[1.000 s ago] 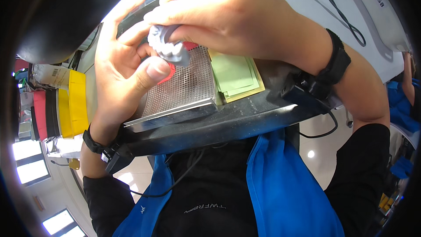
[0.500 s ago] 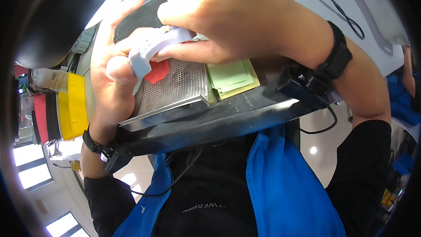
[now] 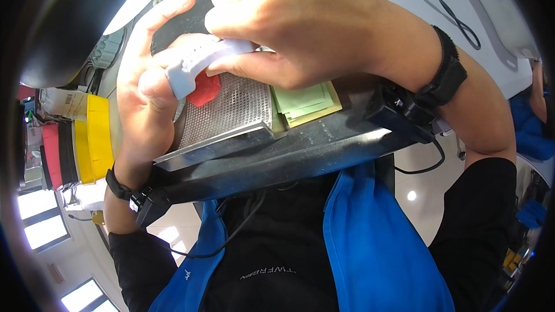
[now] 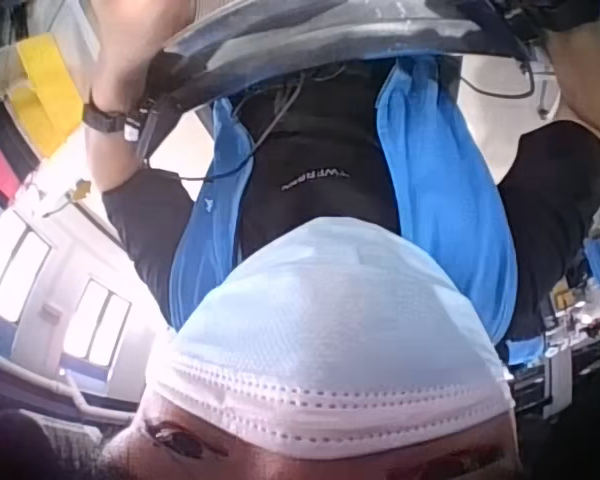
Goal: Polishing and refining a dental bridge and wax mold using a rotary tool.
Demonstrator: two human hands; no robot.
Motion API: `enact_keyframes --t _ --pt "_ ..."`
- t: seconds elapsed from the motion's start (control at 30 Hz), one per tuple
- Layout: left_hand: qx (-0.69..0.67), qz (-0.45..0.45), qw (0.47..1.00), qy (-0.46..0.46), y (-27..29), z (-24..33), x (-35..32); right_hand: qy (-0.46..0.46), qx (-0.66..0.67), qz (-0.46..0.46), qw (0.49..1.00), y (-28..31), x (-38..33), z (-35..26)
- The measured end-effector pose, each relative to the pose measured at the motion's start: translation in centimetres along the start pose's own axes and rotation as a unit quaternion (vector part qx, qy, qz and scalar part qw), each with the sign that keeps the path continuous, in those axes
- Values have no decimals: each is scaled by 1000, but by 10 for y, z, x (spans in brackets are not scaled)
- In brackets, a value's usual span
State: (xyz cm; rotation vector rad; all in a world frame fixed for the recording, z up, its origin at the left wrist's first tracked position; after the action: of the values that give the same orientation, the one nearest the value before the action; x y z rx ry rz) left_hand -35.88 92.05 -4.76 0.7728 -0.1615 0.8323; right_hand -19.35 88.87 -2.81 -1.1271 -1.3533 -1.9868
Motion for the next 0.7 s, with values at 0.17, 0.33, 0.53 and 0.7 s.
enact_keyframes --t 0.17,0.33,0.53,0.7 --pt "-34 -3 999 20 -4 0 0 4 -20 -60 998 4 2 0" --pt "1 1 1000 11 -2 4 0 4 -48 -97 994 -2 8 -5" --pt "8 10 1000 11 -3 3 1 17 -61 -42 997 -7 -7 -2" --pt "-34 8 999 26 -3 1 4 19 -41 21 999 -6 -9 3"
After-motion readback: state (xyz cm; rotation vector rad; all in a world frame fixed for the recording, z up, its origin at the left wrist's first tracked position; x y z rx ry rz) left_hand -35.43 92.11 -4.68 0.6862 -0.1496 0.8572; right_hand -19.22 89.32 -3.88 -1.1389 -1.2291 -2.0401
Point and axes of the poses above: each hand's wrist, its own x-axis towards the middle knuckle, its own y-axis out of the back of the hand, z = x × y, the point moved 6 cm from there along x, towards the middle knuckle, and after that the axes turned 6 degrees about z, right-handed, at the moved point
